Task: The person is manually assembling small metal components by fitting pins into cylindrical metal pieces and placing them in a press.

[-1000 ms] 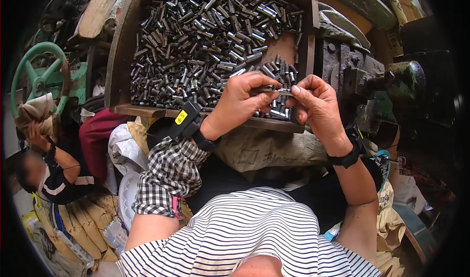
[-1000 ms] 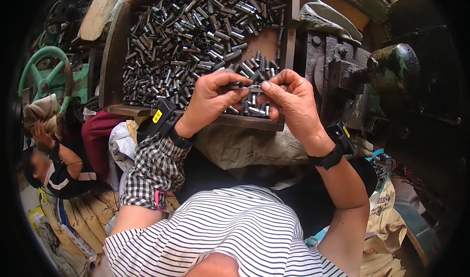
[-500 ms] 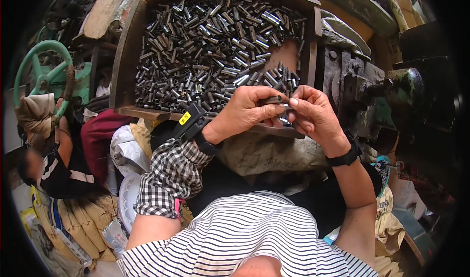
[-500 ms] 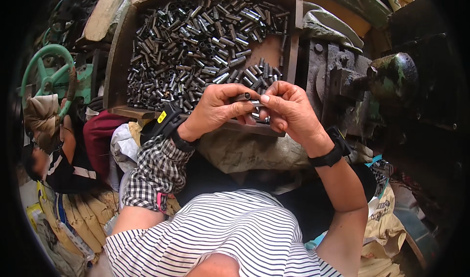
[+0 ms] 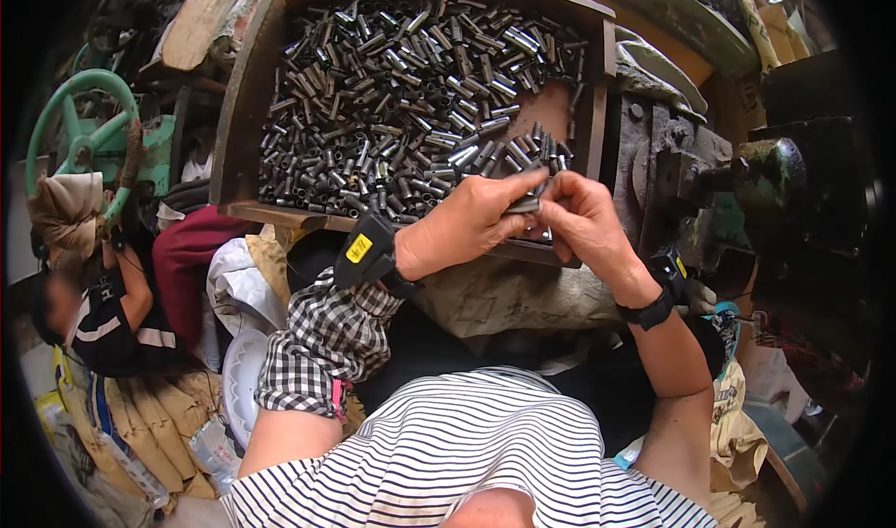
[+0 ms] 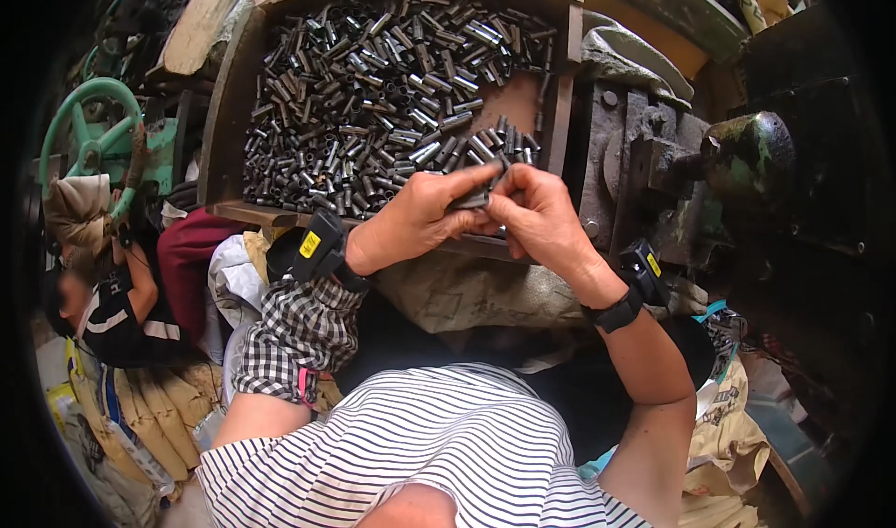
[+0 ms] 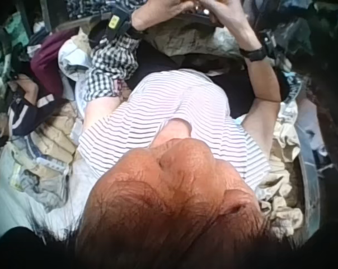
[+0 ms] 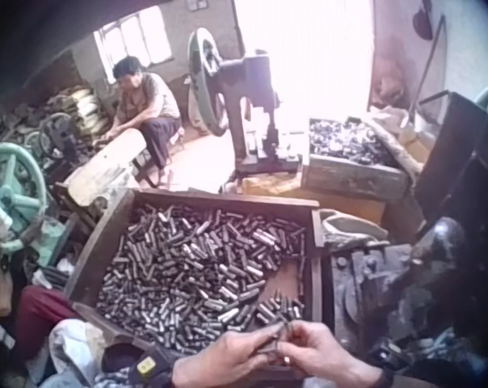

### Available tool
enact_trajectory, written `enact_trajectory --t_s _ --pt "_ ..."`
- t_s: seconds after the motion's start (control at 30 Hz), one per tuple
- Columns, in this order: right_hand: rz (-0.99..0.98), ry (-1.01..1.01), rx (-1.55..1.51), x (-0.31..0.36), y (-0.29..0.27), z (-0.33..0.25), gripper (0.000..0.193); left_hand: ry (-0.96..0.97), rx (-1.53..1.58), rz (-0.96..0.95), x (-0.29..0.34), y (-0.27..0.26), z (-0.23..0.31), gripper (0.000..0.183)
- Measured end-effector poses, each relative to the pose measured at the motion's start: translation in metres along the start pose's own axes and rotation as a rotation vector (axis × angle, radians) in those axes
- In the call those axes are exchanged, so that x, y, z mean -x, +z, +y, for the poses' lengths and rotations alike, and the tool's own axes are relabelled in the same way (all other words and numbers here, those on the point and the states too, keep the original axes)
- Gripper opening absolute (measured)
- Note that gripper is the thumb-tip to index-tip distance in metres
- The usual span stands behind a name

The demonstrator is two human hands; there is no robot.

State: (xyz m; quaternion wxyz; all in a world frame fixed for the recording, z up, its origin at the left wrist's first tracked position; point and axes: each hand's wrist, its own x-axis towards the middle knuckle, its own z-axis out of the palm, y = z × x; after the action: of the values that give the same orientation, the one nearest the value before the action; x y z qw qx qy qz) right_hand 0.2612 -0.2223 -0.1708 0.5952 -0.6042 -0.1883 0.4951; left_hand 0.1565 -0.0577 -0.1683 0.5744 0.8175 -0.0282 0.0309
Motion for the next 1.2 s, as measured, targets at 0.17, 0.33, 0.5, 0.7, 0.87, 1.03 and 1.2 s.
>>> enact_trajectory --t_s 0.17,0.33,0.5,0.7,0.87,1.03,1.2 --pt "0.4 -0.465 0.703 -0.024 0.0 -0.017 0.011 -0.421 0.549 0.153 0.002 -0.019 0.0 0.031" --pt "0.445 -0.67 1.708 -0.061 -0.015 -0.01 0.009 -0.43 0.916 0.389 0.0 -0.035 -0.006 0.022" --pt "0.357 -0.545 1.756 -0.06 -0.007 -0.008 0.01 -0.46 0.486 0.3 0.001 -0.036 -0.003 0.019" --pt "0.408 -0.705 1.326 -0.05 -0.01 -0.004 0.014 -0.135 -0.417 0.225 0.0 -0.012 -0.015 0.018" --pt "0.384 -0.579 0.905 -0.011 -0.011 -0.015 0.018 -0.028 -0.842 0.111 -0.003 -0.005 -0.026 0.022" --pt "0.416 -0.494 0.632 0.007 -0.01 -0.001 0.021 0.017 -0.98 0.059 -0.02 0.002 -0.026 0.013" --pt "0.321 -0.437 0.491 0.005 -0.005 -0.005 0.015 -0.008 -1.052 0.004 -0.018 0.003 -0.029 0.01"
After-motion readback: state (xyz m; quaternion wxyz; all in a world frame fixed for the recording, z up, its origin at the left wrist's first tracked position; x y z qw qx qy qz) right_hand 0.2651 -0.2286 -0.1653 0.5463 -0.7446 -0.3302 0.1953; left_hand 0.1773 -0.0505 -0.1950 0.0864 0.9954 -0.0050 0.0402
